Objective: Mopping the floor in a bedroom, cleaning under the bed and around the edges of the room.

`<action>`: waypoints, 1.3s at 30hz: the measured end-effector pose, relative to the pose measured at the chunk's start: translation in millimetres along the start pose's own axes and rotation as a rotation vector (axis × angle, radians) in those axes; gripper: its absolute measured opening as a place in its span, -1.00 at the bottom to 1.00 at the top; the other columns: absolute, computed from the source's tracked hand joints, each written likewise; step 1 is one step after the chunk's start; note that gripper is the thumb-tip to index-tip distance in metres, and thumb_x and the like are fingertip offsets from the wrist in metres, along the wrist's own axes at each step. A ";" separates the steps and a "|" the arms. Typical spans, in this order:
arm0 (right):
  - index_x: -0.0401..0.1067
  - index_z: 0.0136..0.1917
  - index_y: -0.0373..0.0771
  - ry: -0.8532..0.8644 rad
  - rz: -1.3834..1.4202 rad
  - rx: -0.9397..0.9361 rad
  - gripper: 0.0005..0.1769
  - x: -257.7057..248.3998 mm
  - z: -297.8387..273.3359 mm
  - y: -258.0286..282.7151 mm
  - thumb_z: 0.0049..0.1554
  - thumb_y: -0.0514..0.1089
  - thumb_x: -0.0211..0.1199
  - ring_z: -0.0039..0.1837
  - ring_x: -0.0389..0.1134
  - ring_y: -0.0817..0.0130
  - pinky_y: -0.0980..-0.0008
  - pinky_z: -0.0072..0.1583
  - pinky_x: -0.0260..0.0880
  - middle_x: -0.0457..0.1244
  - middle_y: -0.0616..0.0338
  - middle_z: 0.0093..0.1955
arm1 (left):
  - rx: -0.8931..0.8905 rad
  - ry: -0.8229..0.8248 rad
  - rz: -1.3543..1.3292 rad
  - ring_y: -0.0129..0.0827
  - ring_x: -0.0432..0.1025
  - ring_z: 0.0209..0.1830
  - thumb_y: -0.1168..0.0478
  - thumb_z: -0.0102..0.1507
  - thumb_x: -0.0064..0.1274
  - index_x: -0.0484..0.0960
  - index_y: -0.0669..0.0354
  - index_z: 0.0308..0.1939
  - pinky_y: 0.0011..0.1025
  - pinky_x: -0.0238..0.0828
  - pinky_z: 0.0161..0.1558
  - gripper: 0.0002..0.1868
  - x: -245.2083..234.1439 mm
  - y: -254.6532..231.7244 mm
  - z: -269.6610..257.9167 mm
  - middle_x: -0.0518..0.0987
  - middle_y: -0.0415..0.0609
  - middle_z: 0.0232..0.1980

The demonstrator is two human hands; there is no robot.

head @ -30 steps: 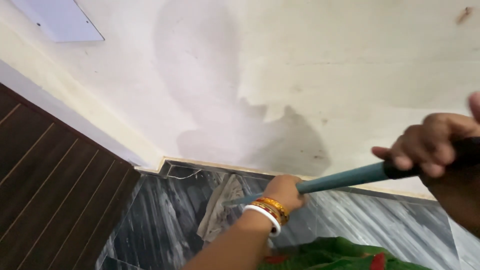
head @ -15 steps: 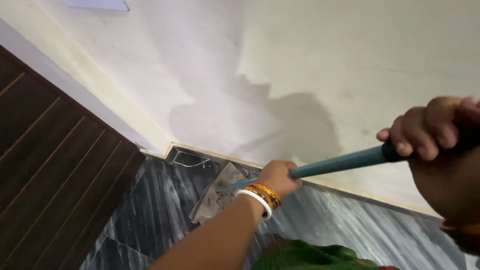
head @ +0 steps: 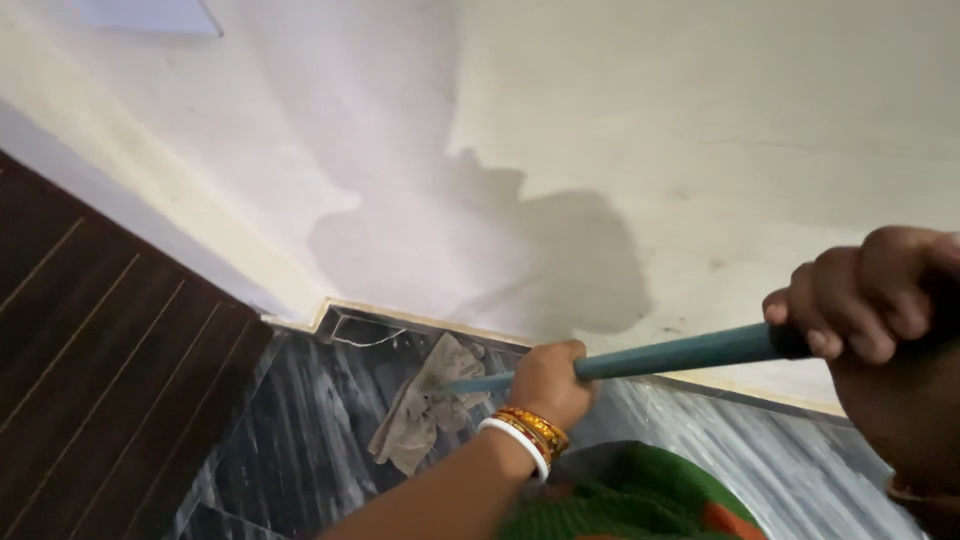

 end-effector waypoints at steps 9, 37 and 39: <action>0.02 -0.46 -0.15 -0.268 -0.087 0.255 -0.58 -33.6 -60.6 15.5 0.21 -0.03 -0.10 -0.34 0.03 0.15 -0.06 0.07 0.26 -0.06 0.13 -0.52 | 0.026 0.464 0.226 0.11 0.52 -0.21 0.05 0.07 0.20 0.68 0.13 -0.41 0.02 0.45 -0.08 -0.77 66.1 -16.7 -19.2 0.65 0.15 -0.29; 0.09 -0.43 -0.30 -0.216 -0.064 0.311 -0.62 -151.7 -140.0 -10.3 0.22 -0.18 -0.10 -0.25 0.16 -0.05 -0.27 0.28 0.31 0.07 -0.06 -0.45 | 0.035 0.460 0.183 0.17 0.49 -0.15 0.19 0.03 0.15 0.60 0.12 -0.43 0.04 0.44 -0.04 -0.88 152.6 -15.8 -59.4 0.62 0.16 -0.27; 0.12 -0.41 -0.32 -0.044 -0.041 0.287 -0.59 -115.2 -125.7 -17.3 0.27 -0.21 -0.14 -0.14 0.24 -0.04 -0.24 0.40 0.20 0.14 -0.08 -0.38 | 0.014 0.486 0.245 0.16 0.49 -0.16 0.21 0.07 0.13 0.61 0.14 -0.40 0.03 0.43 -0.04 -0.90 146.4 16.1 -54.2 0.61 0.17 -0.26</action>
Point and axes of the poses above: each hand's wrist, its own z-axis towards the middle knuckle, its own x-axis out of the palm, y = z × x, the point moved 9 cm from there along z, towards the middle knuckle
